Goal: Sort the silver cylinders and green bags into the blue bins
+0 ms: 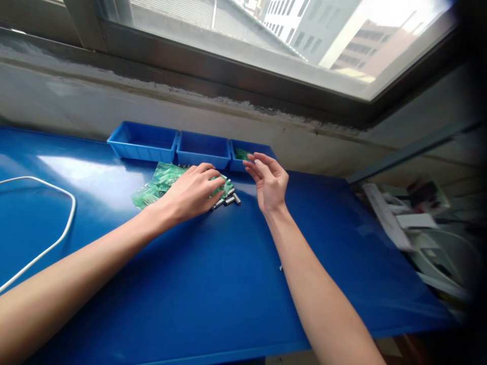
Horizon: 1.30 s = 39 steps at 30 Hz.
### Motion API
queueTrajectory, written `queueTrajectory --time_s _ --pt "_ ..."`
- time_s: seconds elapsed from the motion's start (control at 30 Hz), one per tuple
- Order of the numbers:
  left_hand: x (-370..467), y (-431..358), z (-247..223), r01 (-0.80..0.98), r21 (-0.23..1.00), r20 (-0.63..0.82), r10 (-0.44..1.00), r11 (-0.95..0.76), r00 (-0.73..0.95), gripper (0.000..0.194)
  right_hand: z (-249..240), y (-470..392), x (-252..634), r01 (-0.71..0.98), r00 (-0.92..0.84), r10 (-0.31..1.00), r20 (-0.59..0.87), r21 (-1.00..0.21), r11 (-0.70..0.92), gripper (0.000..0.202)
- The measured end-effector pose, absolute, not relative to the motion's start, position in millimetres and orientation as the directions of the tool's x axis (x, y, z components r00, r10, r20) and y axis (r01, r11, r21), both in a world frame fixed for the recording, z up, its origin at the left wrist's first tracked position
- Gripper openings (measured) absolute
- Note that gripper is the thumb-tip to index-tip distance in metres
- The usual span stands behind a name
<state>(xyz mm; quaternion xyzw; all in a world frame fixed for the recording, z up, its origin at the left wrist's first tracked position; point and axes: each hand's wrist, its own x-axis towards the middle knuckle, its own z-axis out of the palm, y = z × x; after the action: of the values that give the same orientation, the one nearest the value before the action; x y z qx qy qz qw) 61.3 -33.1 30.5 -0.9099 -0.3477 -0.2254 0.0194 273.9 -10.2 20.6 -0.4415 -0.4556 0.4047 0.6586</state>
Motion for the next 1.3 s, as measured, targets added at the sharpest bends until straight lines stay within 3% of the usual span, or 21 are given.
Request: queueTrajectory --time_s 0.2,0.3,0.4,0.47,0.57,0.67,1.07,1.3 --pt "62.0 -33.1 29.9 0.598 0.099 0.443 0.573 -0.795 0.689 0.025 39.6 -13.2 297.8 -0.002 0.276 0.933 0.23 -0.971 0.24 0.025" --pt "63.0 -33.7 28.4 0.574 0.097 0.432 0.554 -0.813 0.712 0.025 65.4 -27.4 316.2 0.354 0.007 0.992 0.124 -0.928 0.114 0.03" --pt "63.7 -35.0 26.4 0.542 0.09 0.417 0.526 -0.836 0.741 0.023 92.1 -51.7 332.4 0.777 -0.187 0.948 -0.256 -0.629 -0.017 0.025" --pt "64.1 -36.0 25.4 0.534 0.091 0.418 0.519 -0.841 0.746 0.021 102.6 -69.4 339.7 0.914 -0.217 0.835 -0.506 -0.405 -0.008 0.033" --pt "64.9 -37.2 25.6 0.534 0.093 0.416 0.52 -0.84 0.746 0.019 102.2 -92.7 344.9 0.98 -0.14 0.777 -0.614 -0.197 0.021 0.047" --pt "65.2 -37.3 27.4 0.549 0.087 0.42 0.531 -0.831 0.736 0.02 90.8 -108.6 345.6 0.995 -0.081 0.754 -0.652 -0.094 0.026 0.048" --pt "54.7 -26.9 33.1 0.633 0.113 0.425 0.613 -0.766 0.666 0.023 92.2 -68.1 303.1 0.889 -0.401 0.723 -0.563 -0.431 0.156 0.011" --pt "57.1 -28.5 34.9 0.603 0.152 0.436 0.601 -0.783 0.67 0.021 91.8 -51.2 295.7 0.874 -0.449 0.673 -0.588 -0.444 0.197 0.017"
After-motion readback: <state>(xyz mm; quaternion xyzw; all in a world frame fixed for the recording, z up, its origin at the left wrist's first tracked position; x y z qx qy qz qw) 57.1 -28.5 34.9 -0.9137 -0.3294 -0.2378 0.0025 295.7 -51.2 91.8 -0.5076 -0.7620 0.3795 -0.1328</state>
